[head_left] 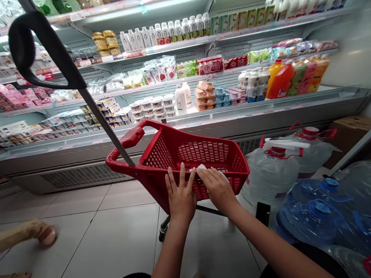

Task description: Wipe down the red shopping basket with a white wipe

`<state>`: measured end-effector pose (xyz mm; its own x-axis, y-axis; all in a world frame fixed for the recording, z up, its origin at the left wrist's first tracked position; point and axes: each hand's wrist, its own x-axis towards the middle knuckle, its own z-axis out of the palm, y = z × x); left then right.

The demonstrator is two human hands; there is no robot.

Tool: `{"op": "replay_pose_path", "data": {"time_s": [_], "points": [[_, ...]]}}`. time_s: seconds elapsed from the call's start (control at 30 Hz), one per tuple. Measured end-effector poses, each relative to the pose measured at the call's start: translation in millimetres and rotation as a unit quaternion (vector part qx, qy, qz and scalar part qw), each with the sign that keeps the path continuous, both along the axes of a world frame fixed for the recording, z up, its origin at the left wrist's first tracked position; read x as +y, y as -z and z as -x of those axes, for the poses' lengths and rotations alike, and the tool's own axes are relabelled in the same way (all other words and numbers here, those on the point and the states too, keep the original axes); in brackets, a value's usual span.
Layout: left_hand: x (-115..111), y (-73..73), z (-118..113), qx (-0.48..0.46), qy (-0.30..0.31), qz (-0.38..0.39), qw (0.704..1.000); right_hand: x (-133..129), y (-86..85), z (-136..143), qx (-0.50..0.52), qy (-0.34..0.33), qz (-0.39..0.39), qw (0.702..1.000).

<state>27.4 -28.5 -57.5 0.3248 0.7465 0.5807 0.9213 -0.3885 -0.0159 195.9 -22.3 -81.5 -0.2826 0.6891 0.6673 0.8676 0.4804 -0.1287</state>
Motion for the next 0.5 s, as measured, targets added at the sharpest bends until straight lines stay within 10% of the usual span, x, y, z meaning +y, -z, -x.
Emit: {"op": "replay_pose_path", "data": {"time_s": [0.5], "points": [[-5.7, -10.0, 27.6, -0.015, 0.019, 0.001, 1.0, -54.0, 20.4, -94.2, -0.014, 0.021, -0.009, 1.0]]}}
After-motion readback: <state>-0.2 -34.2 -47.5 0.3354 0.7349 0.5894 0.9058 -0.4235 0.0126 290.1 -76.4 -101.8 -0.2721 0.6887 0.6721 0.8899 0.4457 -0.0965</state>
